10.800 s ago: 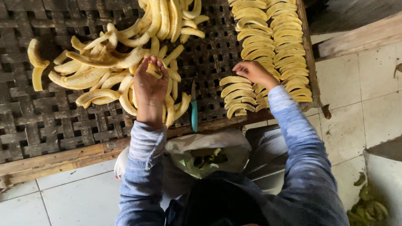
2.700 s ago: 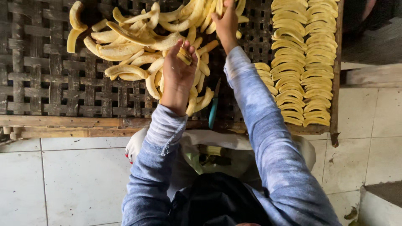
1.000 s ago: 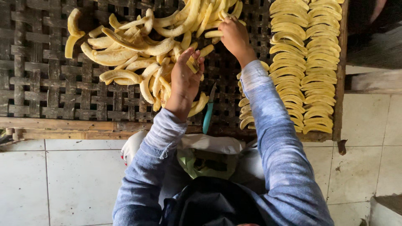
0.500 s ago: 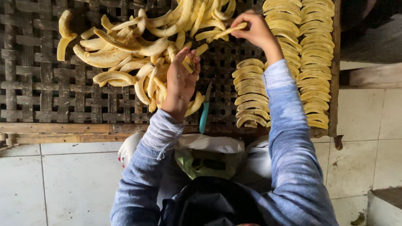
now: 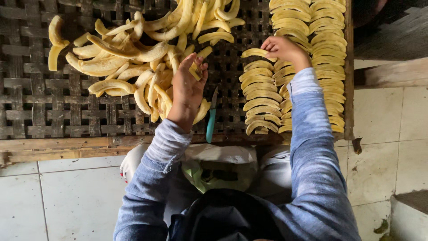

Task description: The person sits at a woven bamboo drying rack and trims banana halves with a small knife, removing tips and blemishes. They place the trimmed bananas in neat rows on the right side of the rack and set trimmings aside, working through the pile one piece at a time.

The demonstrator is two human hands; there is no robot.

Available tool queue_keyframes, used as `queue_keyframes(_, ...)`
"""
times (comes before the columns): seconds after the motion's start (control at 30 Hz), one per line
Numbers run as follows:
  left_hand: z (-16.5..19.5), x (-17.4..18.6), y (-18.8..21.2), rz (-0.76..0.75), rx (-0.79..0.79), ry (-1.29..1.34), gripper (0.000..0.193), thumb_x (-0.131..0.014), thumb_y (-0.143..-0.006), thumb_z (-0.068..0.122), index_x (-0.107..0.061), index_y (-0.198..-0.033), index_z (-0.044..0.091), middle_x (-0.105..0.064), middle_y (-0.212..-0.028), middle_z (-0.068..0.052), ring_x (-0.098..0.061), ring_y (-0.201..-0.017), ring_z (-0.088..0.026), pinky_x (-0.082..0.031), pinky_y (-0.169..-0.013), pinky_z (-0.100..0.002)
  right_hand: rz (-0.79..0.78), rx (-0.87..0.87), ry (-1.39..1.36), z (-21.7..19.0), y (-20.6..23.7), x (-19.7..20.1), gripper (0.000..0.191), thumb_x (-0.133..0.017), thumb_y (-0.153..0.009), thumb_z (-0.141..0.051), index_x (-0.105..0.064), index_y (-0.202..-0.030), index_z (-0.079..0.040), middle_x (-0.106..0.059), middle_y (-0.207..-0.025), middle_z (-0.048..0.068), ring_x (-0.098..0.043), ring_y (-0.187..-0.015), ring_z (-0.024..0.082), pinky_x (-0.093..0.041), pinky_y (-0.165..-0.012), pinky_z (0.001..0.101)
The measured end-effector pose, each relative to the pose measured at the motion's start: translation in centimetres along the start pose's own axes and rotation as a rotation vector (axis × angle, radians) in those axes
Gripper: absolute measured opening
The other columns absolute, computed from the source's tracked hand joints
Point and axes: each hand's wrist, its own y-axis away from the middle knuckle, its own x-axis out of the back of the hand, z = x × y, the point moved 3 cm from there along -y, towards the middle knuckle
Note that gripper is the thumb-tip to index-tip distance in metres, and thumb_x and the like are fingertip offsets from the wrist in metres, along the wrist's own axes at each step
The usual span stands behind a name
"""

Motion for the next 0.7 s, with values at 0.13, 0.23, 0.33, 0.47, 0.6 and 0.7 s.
queue_keyframes(0.13,-0.1,-0.6,0.4,0.015,0.004,-0.010,0.023,-0.058,-0.100,0.017,-0.057,-0.121,0.007,-0.064,-0.097,-0.004,-0.061,-0.087,-0.017,-0.049,-0.084,-0.031,-0.032,0.061,0.187,-0.6,-0.3,-0.3,0.032,-0.077,-0.084,-0.001,-0.072,-0.115,-0.007,-0.071,-0.095,0.003,-0.063,-0.086,0.012,-0.054,-0.078,0.0296)
queue_keyframes(0.23,0.0,-0.8,0.6,0.023,-0.001,-0.012,0.025,-0.058,-0.100,0.017,-0.056,-0.122,0.006,-0.065,-0.098,-0.004,-0.061,-0.087,-0.017,-0.049,-0.084,-0.032,0.010,0.056,0.316,-1.3,-0.8,-1.0,0.027,-0.078,-0.087,-0.007,-0.075,-0.114,-0.010,-0.074,-0.097,0.004,-0.067,-0.087,0.013,-0.055,-0.078,0.0303)
queue_keyframes(0.33,0.1,-1.0,0.8,0.037,0.002,-0.014,0.026,-0.059,-0.100,0.017,-0.056,-0.123,0.005,-0.065,-0.097,-0.005,-0.061,-0.087,-0.018,-0.050,-0.085,-0.032,0.063,0.103,0.354,-2.1,-1.4,-1.8,0.019,-0.076,-0.093,-0.013,-0.078,-0.112,-0.013,-0.078,-0.101,0.003,-0.071,-0.090,0.015,-0.056,-0.080,0.0314)
queue_keyframes(0.47,0.2,-1.2,0.7,0.047,-0.007,-0.023,0.027,-0.057,-0.100,0.016,-0.055,-0.125,0.005,-0.063,-0.097,-0.005,-0.061,-0.087,-0.017,-0.051,-0.087,-0.032,0.047,0.176,0.468,-2.8,-1.9,-2.0,0.013,-0.079,-0.092,-0.015,-0.081,-0.104,-0.012,-0.079,-0.098,0.005,-0.073,-0.088,0.019,-0.056,-0.080,0.0350)
queue_keyframes(0.6,0.2,-0.8,0.4,0.026,-0.010,0.004,0.025,-0.057,-0.101,0.015,-0.056,-0.124,0.004,-0.062,-0.098,-0.005,-0.060,-0.087,-0.018,-0.051,-0.086,-0.031,-0.009,0.065,0.456,-2.7,-2.6,-1.5,0.018,-0.078,-0.087,-0.011,-0.080,-0.106,-0.012,-0.078,-0.096,0.005,-0.074,-0.085,0.018,-0.057,-0.078,0.0358)
queue_keyframes(0.7,0.3,-0.4,0.1,0.017,-0.007,0.038,0.023,-0.058,-0.101,0.016,-0.056,-0.121,0.004,-0.062,-0.098,-0.005,-0.060,-0.087,-0.019,-0.050,-0.084,-0.031,0.125,0.037,0.474,-3.8,-3.7,-1.6,0.019,-0.078,-0.089,-0.009,-0.077,-0.108,-0.011,-0.078,-0.096,0.005,-0.074,-0.086,0.020,-0.056,-0.079,0.0379)
